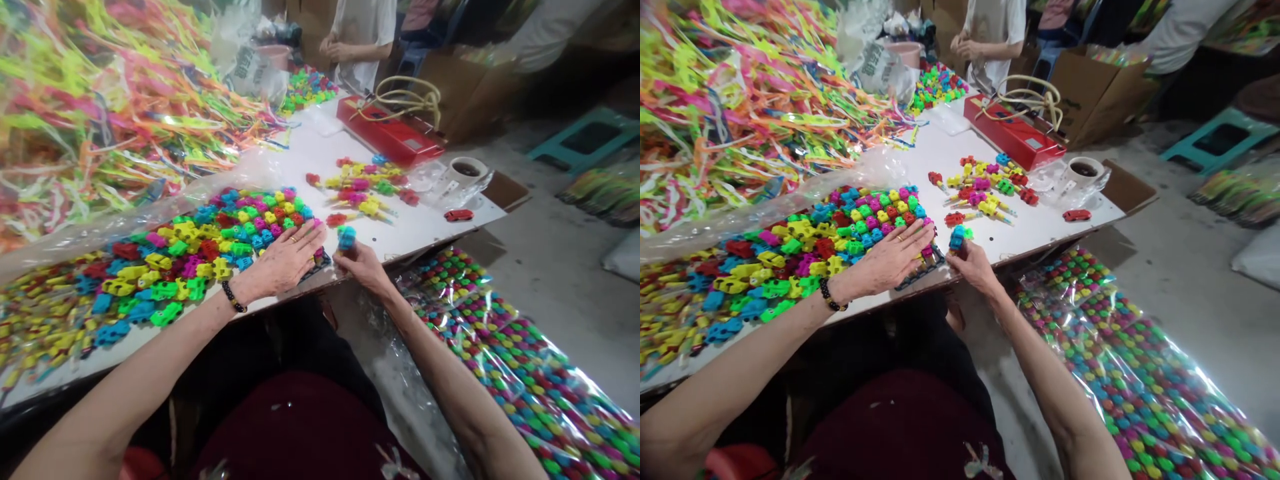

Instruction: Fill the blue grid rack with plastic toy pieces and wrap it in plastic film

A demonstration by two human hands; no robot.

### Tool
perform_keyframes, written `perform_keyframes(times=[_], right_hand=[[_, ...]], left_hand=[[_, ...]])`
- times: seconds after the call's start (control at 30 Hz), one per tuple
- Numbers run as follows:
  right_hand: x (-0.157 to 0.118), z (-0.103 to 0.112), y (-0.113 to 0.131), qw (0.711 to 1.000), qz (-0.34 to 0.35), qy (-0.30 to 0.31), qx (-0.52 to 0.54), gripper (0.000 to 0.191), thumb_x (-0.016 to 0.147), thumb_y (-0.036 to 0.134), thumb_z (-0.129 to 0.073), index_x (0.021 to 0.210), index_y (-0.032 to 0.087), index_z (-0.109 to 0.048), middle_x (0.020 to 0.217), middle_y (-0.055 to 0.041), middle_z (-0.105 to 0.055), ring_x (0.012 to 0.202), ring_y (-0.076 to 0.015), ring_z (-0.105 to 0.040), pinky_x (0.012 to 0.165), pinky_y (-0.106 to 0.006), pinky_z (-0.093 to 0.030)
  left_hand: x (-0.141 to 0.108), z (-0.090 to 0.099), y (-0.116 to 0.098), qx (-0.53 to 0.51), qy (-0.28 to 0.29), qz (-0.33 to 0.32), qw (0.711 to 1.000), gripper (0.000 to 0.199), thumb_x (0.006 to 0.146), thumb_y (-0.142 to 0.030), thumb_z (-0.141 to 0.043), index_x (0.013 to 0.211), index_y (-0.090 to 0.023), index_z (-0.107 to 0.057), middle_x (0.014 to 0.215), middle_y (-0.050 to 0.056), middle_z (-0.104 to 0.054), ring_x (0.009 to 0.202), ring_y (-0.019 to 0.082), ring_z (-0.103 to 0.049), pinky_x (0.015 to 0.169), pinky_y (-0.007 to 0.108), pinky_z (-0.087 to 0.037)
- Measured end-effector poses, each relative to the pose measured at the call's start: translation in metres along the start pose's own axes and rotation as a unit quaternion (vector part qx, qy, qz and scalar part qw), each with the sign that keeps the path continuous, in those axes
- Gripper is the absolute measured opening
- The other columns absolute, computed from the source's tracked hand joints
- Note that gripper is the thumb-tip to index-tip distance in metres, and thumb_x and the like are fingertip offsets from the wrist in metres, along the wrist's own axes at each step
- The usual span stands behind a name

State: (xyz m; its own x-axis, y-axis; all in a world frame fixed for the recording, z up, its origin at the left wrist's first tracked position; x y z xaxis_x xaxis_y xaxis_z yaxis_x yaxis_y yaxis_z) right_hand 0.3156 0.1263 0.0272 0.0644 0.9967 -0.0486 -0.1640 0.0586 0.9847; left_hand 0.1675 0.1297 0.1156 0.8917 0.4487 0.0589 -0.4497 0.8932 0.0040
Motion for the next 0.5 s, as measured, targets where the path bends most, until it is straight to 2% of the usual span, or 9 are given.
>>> perform_keyframes(times=[0.1,0.17,0.27,0.33,0.43,0.5], right_hand=[[0.013,-0.007,-0.007,1.000,0.009,-0.004,-0.021,0.030,0.077,0.049,-0.064,0.085,0.021,-0.057,0.070,0.0000,-0.060,0.063,-0.0167,-0.054,0.064,-0.032,-0.048],[0.021,-0.007,-0.005,0.995,0.027,-0.002,-0.097,0.021,0.081,0.042,-0.060,0.079,0.021,-0.055,0.069,-0.0001,-0.059,0.065,-0.0166,-0.052,0.066,-0.031,-0.047],[0.023,-0.011,0.007,0.970,0.081,0.021,-0.229,0.013,0.084,0.029,-0.057,0.075,0.021,-0.052,0.070,0.0004,-0.058,0.070,-0.0159,-0.049,0.071,-0.030,-0.045],[0.020,-0.020,0.015,0.956,0.128,0.056,-0.260,0.005,0.084,0.019,-0.056,0.081,0.021,-0.052,0.078,-0.0002,-0.060,0.075,-0.0162,-0.050,0.074,-0.029,-0.044],[0.019,-0.032,0.021,0.938,0.197,0.087,-0.273,0.014,0.084,0.009,-0.053,0.091,0.021,-0.049,0.094,-0.0021,-0.062,0.085,-0.0166,-0.053,0.082,-0.028,-0.044],[0.024,-0.032,0.017,0.937,0.201,0.076,-0.277,0.016,0.087,0.010,-0.053,0.090,0.022,-0.044,0.093,-0.0022,-0.060,0.087,-0.0170,-0.052,0.081,-0.028,-0.043]], left_hand=[[0.001,-0.001,0.003,0.004,-0.001,-0.003,1.000,0.058,0.105,-0.026,-0.030,0.161,-0.009,-0.026,0.170,0.012,-0.023,0.160,0.023,-0.012,0.130,0.042,-0.016],[0.003,0.000,0.002,0.001,0.000,-0.010,1.000,0.058,0.105,-0.026,-0.030,0.160,-0.009,-0.027,0.170,0.012,-0.023,0.160,0.024,-0.013,0.130,0.042,-0.017],[0.003,0.001,0.001,-0.021,-0.005,-0.006,1.000,0.057,0.104,-0.026,-0.032,0.159,-0.010,-0.029,0.168,0.013,-0.028,0.159,0.027,-0.017,0.129,0.047,-0.021],[0.001,-0.002,0.004,-0.049,-0.018,-0.006,0.999,0.059,0.105,-0.029,-0.033,0.161,-0.012,-0.025,0.169,0.013,-0.028,0.158,0.029,-0.020,0.129,0.050,-0.021],[0.000,-0.010,0.024,-0.106,-0.088,-0.028,0.990,0.066,0.104,-0.035,-0.037,0.165,-0.027,-0.013,0.172,0.002,-0.019,0.158,0.033,-0.017,0.131,0.056,-0.015],[0.004,-0.028,0.039,-0.155,-0.086,-0.056,0.983,0.072,0.103,-0.032,-0.036,0.165,-0.036,0.000,0.172,-0.008,-0.003,0.158,0.034,-0.009,0.132,0.054,-0.019]])
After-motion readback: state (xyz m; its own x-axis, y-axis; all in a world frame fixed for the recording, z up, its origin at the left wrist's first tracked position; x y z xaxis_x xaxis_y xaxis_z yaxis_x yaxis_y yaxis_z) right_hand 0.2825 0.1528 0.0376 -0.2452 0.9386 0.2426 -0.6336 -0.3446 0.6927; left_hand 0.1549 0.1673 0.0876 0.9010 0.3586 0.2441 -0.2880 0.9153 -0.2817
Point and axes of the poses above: each hand's wrist, its own x-axis towards the middle knuckle, its own z-axis out of the back of the hand, y = z × x, the point moved 9 cm from there along x, towards the middle knuckle
